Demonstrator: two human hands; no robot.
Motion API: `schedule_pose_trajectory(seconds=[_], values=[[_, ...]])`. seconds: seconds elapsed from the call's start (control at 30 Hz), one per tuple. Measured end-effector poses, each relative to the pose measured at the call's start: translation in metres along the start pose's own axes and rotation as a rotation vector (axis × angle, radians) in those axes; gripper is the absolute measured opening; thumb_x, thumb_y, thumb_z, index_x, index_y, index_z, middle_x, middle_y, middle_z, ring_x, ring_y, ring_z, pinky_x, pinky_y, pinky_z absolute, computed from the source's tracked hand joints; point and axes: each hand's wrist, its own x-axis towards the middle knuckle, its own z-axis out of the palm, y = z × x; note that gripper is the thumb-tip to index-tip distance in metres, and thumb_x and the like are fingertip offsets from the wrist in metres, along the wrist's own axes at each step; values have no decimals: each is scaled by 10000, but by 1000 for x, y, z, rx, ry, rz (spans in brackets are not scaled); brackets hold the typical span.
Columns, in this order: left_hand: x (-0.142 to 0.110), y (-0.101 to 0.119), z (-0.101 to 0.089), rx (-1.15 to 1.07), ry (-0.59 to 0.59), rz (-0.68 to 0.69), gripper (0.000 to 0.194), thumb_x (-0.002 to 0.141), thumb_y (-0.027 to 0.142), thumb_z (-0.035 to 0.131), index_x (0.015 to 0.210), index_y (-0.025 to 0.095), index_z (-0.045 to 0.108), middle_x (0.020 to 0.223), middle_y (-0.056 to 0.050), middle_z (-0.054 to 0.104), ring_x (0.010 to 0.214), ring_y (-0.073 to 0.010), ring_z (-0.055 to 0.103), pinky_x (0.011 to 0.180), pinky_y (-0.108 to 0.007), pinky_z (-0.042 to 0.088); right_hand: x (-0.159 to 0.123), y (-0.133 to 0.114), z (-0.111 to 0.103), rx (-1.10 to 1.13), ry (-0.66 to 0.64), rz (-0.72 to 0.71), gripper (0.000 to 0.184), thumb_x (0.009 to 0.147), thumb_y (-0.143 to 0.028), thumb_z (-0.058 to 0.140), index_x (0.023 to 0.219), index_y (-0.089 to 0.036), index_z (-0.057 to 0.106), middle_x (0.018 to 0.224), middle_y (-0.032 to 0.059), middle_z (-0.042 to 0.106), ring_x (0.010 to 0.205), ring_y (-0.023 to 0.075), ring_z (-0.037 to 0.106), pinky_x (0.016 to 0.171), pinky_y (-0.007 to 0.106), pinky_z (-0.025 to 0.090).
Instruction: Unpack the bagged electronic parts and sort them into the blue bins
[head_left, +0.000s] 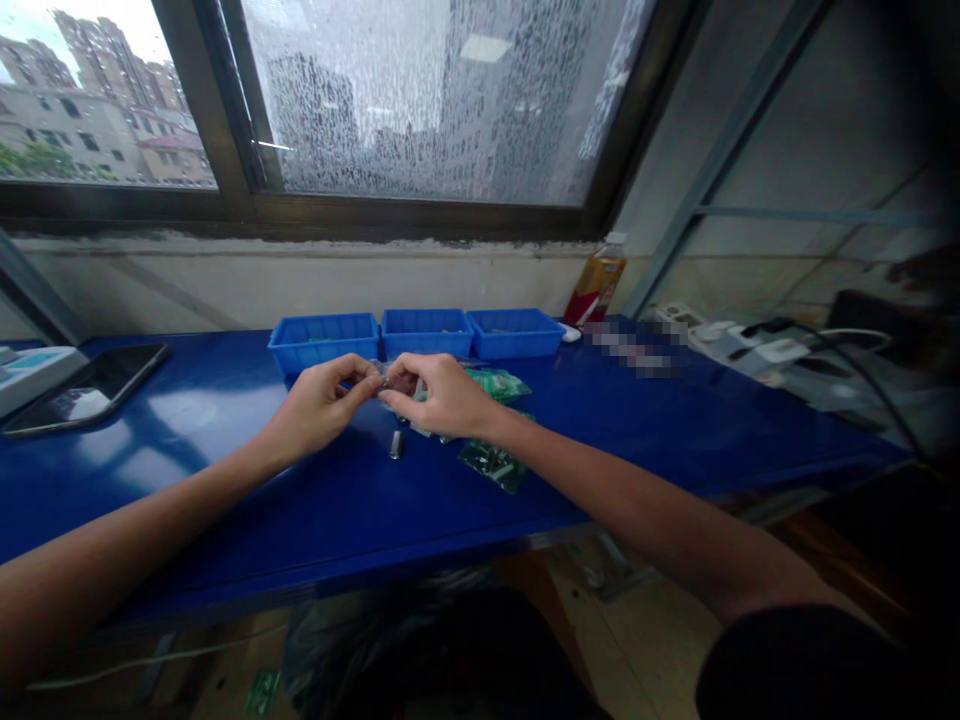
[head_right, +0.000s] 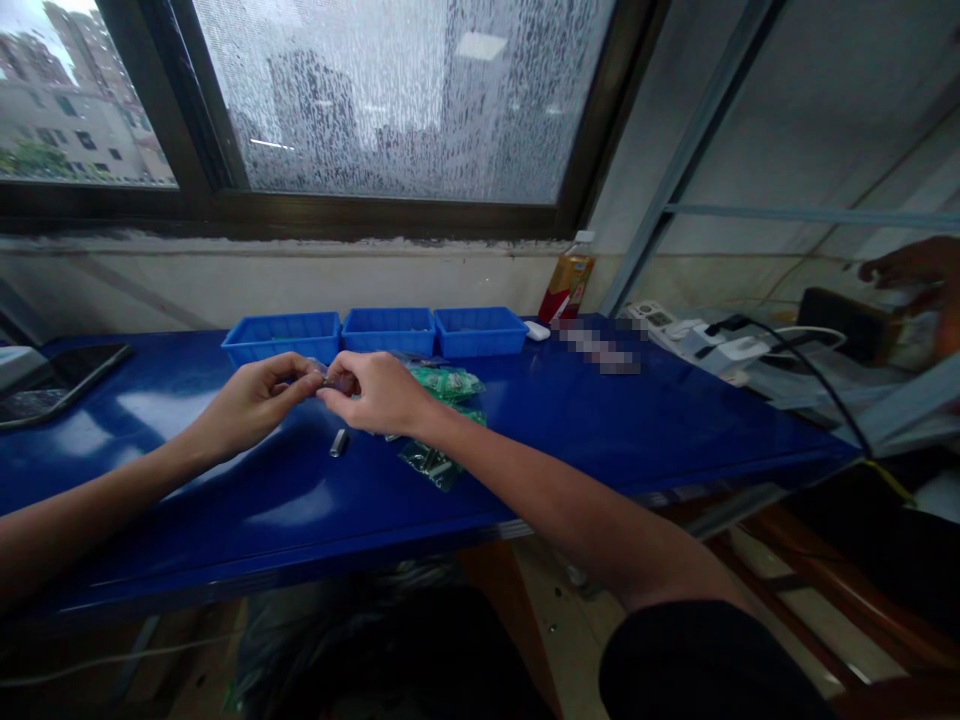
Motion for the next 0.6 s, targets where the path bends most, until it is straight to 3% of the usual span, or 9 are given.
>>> schedule_pose_trajectory(seconds=[0.17, 0.27, 0.37, 0.47, 0.6], values=[[-1, 2, 3, -50, 17, 0, 252, 831, 372, 501, 792, 136, 581, 734, -28, 618, 684, -139, 564, 601, -249, 424, 3, -4, -3, -17, -15, -7, 89, 764, -209, 528, 751, -132, 572, 644, -1, 581, 573, 79, 479, 574, 228, 353], [-1, 2, 3, -64, 21, -25, 271, 841, 389, 489, 858, 136, 583, 775, -41, 641, 719, -152, 592, 614, -256, 444, 9, 6, -19, -89, 49, -4, 65, 740, -176, 526, 722, -137, 575, 623, -4, 578, 567, 84, 485, 575, 229, 352], [-2, -1, 3, 61, -34, -11, 289, 854, 401, 466, 908, 146, 592, 823, -47, 660, 743, -164, 605, 623, -263, 447, 15, 38, -52, -200, 289, 87, 57, 722, -173, 536, 701, -140, 579, 631, 8, 587, 570, 100, 499, 567, 234, 361], [-6, 0, 5, 260, -184, 79, 274, 860, 387, 453, 885, 163, 609, 841, -39, 656, 750, -167, 598, 652, -274, 448, 14, 82, -90, -317, 534, 246, 57, 697, -167, 549, 641, -156, 547, 589, 4, 561, 554, 119, 506, 563, 245, 376], [-14, 8, 8, 445, -325, 197, 344, 808, 460, 526, 1007, 185, 575, 942, -51, 626, 884, -211, 580, 763, -334, 460, 4, 126, -118, -449, 615, 435, 43, 686, -188, 574, 650, -172, 557, 609, 24, 581, 615, 174, 563, 614, 287, 417]])
